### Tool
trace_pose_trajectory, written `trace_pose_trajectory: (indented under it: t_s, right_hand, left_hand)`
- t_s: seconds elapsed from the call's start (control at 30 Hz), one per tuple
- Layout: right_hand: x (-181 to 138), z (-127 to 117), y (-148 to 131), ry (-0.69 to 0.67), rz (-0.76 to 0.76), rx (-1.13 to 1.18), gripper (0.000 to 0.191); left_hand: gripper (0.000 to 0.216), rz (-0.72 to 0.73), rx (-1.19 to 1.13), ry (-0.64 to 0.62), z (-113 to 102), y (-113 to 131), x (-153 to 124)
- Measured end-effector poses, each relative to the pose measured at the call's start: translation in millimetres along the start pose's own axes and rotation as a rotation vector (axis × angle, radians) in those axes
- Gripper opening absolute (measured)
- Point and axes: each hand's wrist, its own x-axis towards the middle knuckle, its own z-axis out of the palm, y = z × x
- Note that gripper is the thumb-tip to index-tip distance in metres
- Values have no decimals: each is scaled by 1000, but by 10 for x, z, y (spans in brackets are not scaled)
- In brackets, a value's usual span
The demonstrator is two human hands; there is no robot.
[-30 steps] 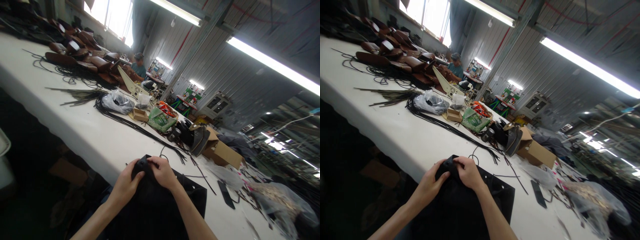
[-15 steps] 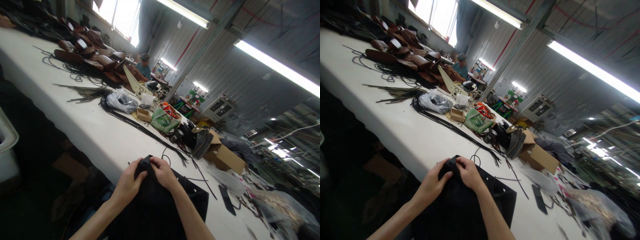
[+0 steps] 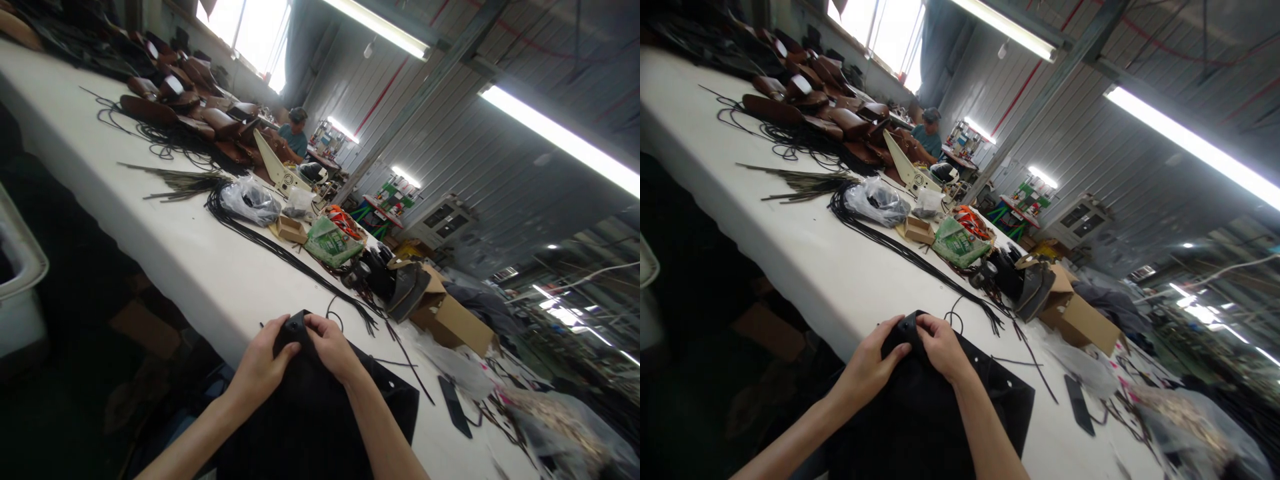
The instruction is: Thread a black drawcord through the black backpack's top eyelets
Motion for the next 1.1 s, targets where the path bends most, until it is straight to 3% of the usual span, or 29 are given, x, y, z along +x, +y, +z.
trace_pose_trajectory:
  t_s: [0.23, 0.5, 0.83, 1.0, 1.1]
  right_hand:
    - [-2, -50, 64, -17, -42, -17, 20]
    - [35, -10, 90, 19, -75, -7, 25]
    - [13, -14, 36, 14, -135, -32, 31]
    - [-13, -145, 34, 63, -103, -179, 37]
    - [-40, -296, 18, 92, -118, -272, 40]
  left_hand:
    - [51, 10, 6, 11, 3, -14, 9]
    - [51, 30, 20, 36, -37, 53, 4]
    - [17, 142, -83, 163, -103, 202, 172]
    - [17, 145, -79, 359, -436, 472, 426]
    - [14, 152, -401, 511, -855, 836, 784]
